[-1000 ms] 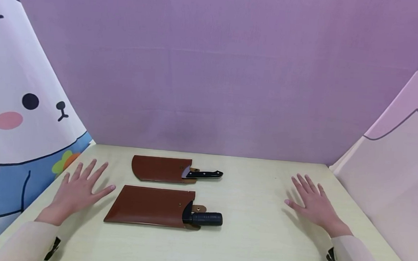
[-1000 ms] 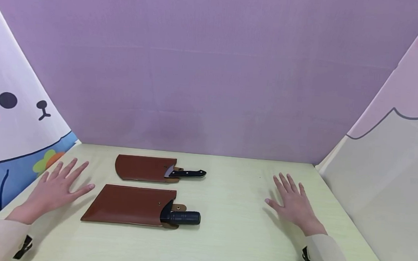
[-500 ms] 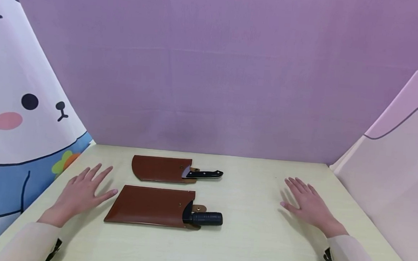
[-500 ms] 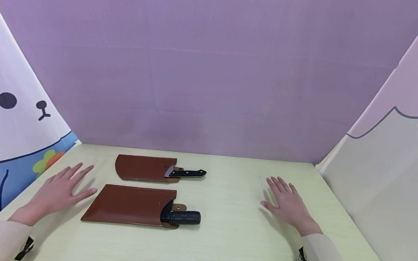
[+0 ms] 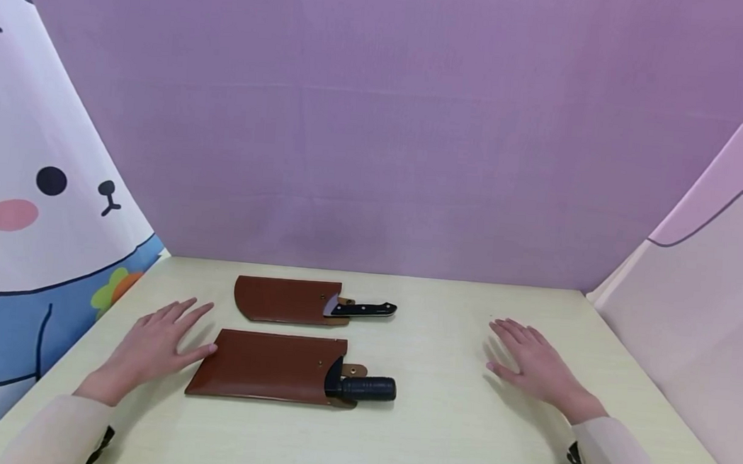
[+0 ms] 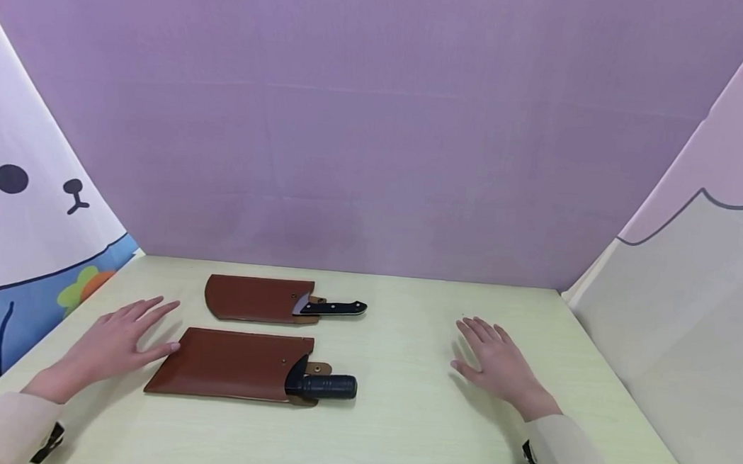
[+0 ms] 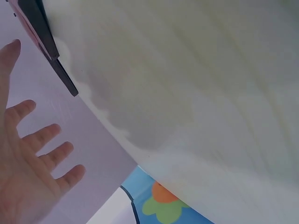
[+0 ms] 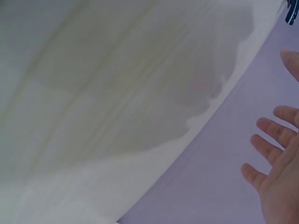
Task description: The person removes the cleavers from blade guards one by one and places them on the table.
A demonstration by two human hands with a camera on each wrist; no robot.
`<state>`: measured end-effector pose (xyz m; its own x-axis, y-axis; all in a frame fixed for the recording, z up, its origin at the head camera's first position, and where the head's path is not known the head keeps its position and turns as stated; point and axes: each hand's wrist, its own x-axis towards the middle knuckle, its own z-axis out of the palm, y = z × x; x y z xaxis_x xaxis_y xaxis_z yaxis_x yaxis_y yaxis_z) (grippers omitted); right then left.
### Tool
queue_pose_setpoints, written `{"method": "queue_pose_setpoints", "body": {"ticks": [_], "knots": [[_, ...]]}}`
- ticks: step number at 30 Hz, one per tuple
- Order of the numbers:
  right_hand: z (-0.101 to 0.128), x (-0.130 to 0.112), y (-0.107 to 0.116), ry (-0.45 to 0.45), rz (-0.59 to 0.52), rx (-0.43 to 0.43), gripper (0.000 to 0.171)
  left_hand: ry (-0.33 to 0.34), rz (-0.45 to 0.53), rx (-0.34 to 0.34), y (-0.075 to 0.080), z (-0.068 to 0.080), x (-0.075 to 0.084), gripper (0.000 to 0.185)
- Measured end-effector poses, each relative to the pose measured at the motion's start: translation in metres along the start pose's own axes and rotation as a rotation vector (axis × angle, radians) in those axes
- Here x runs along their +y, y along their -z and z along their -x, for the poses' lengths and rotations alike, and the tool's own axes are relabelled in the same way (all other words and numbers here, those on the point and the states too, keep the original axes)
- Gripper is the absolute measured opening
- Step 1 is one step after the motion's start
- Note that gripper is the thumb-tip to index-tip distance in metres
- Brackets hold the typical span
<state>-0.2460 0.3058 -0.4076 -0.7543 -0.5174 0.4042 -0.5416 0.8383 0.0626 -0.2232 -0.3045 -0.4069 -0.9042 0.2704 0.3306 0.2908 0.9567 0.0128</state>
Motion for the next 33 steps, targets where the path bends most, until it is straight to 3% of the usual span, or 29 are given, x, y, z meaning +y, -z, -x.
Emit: {"method": "queue_pose_setpoints", "body": {"ticks": [16,33], "knots": [[-0.008,-0.02,-0.009,0.104,-0.021,-0.003,0.062,-0.088,0.028,0.026,-0.005,-0.003,0.011,0.07],[-0.024,-0.049,-0.01,0.199,-0.044,0.0,0.058,-0.165,0.062,-0.039,-0.008,-0.009,0.03,0.07]]}}
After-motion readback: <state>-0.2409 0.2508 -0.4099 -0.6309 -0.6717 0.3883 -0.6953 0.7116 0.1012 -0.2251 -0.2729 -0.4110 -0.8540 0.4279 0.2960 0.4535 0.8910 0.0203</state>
